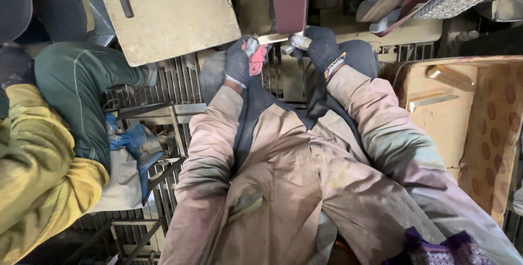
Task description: The person sits on the floor and repeatedly sands small rectangular wooden pieces against a belt sander. They hold the pieces with gloved hands, rotate them to sand different edges, and place finished pieces into a nearby cardboard box.
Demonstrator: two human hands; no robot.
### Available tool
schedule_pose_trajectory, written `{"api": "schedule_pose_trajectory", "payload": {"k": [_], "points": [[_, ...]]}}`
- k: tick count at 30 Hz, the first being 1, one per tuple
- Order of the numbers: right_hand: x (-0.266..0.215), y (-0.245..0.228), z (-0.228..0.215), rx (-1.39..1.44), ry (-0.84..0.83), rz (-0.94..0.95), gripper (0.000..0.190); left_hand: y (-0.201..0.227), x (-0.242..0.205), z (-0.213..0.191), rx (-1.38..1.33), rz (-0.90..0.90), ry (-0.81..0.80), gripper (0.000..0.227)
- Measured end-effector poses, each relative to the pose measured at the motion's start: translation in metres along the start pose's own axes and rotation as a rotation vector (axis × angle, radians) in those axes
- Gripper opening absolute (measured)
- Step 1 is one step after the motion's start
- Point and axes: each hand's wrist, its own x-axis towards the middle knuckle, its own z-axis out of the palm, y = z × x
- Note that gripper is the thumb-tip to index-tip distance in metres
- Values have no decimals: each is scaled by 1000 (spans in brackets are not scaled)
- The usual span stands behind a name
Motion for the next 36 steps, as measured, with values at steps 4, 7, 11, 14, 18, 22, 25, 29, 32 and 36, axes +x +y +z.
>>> {"api": "schedule_pose_trajectory", "payload": {"k": [4,7,11,14,18,22,25,29,32,36], "points": [[-3,-2,-2,-9,3,-7,28,-4,2,4,-4,-13,82,12],[-5,-4,-4,-15,3,-10,28,-14,6,-1,-33,13,48,14],[-5,-7,-5,-23,2,-17,29,-38,17,-22,-92,-81,1,16],[-8,-8,-8,-31,1,-20,29,-56,30,-37,-188,-161,-39,20],[-14,-8,-12,-44,2,-20,29,-68,36,-37,-148,-100,7,22],[-23,-12,-18,-59,-3,-25,29,-64,31,-19,-25,-38,-36,14],[-27,-17,-21,-69,-6,-34,29,-58,32,-2,-101,-119,-10,17],[-30,-23,-23,-76,-7,-50,29,-55,33,11,-39,-118,16,20],[-33,-30,-22,-82,-14,-65,30,-52,34,18,27,-113,48,14],[-40,-42,-18,-101,-28,-91,30,-42,33,31,127,-123,32,19]]}}
